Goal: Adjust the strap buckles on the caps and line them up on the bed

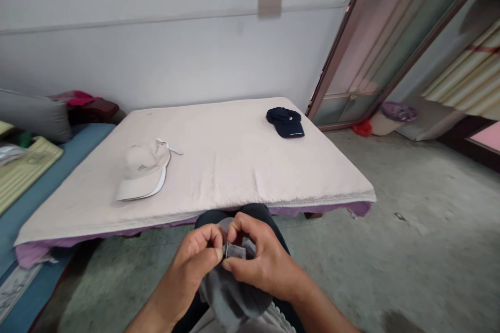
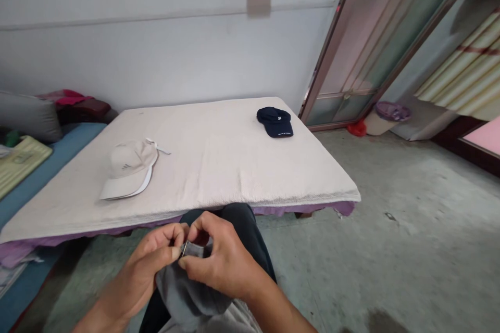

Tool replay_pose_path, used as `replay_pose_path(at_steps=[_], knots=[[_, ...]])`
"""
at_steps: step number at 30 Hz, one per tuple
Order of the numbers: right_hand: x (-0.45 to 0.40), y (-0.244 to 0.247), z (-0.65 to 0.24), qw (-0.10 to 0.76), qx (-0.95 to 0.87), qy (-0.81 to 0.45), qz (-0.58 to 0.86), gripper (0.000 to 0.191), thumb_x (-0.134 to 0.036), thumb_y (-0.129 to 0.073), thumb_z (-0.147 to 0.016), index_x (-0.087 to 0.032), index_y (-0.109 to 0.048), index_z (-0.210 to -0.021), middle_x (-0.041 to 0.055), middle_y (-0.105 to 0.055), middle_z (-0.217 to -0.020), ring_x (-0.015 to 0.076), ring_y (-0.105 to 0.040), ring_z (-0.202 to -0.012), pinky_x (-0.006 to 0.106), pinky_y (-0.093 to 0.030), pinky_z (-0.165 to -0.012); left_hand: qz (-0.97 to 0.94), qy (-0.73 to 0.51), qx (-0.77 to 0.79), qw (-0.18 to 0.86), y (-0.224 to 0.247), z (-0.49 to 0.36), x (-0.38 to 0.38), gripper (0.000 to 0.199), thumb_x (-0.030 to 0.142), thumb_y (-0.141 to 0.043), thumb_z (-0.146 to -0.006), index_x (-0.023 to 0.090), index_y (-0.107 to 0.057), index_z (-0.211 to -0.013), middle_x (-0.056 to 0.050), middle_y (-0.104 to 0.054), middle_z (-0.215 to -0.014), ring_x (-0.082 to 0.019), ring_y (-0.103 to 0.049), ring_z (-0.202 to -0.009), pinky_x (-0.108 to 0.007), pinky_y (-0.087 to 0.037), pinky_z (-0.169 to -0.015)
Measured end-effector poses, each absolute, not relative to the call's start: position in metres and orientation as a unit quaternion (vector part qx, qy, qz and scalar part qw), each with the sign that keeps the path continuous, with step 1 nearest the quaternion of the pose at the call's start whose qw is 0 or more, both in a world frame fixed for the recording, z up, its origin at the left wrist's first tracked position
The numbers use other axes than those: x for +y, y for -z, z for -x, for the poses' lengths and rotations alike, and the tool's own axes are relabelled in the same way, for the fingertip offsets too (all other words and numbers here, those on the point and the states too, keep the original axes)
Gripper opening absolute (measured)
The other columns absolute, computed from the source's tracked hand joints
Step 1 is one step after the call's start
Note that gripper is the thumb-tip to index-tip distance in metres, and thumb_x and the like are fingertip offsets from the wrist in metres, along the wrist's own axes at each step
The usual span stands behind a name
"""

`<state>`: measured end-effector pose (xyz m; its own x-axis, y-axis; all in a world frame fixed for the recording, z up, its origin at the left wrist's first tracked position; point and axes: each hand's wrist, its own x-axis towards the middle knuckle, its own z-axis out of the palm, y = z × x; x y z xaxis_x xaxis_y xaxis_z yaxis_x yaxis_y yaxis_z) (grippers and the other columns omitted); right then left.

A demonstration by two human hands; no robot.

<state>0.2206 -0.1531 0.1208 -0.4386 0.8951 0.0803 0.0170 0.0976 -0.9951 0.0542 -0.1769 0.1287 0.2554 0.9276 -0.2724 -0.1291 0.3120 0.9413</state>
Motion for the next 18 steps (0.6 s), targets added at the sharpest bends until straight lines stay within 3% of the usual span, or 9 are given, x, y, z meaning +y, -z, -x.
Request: replay_pose_path(at_steps=[9,11,15,18], knots=[[-0.154,-0.105,-0.223,0.406,-0.557,-0.638,0.343,0.025,-0.014,-0.068,-0.066,-0.02,-0.046,-0.077,-0.0043,-0.05,-0.073,0.01,-0.04,-0.064,0.023,-0.035,-0.057,-0.438,-0.446,0.467,0.626,-0.124,-0.05,-0.186,0.012,0.025,-0.054,-0.083,0.02,-0.048,-0.074,-0.003,-0.049,-0.094,-0.019,-0.045,-0.094,-0.026,-0.037,-0.077],[-0.153,-0.105,-0.223,0.405,-0.547,-0.65,0.337,0.025,-0.014,-0.068,-0.067,-0.02,-0.046,-0.078,-0.0045,-0.049,-0.072,0.0098,-0.04,-0.064,0.022,-0.034,-0.056,-0.425,-0.437,0.463,0.643,-0.125,-0.049,-0.185,0.013,0.025,-0.055,-0.083,0.019,-0.047,-0.073,-0.003,-0.049,-0.092,-0.018,-0.045,-0.091,-0.026,-0.037,-0.076],[-0.153,-0.107,-0.224,0.407,-0.537,-0.66,0.333,0.025,-0.013,-0.067,-0.069,-0.02,-0.045,-0.078,-0.0053,-0.045,-0.07,0.009,-0.038,-0.063,0.022,-0.032,-0.054,-0.361,-0.397,0.445,0.717,-0.129,-0.049,-0.182,0.015,0.032,-0.055,-0.084,0.02,-0.049,-0.077,0.001,-0.046,-0.075,-0.013,-0.04,-0.064,-0.023,-0.035,-0.057],[-0.154,-0.108,-0.223,0.407,-0.526,-0.676,0.317,0.026,-0.014,-0.068,-0.07,-0.02,-0.044,-0.079,-0.0055,-0.045,-0.07,0.0085,-0.038,-0.062,0.021,-0.032,-0.053,-0.341,-0.378,0.464,0.725,-0.129,-0.049,-0.18,0.019,0.04,-0.052,-0.087,0.021,-0.052,-0.085,0.002,-0.045,-0.073,-0.012,-0.038,-0.062,-0.023,-0.034,-0.056]])
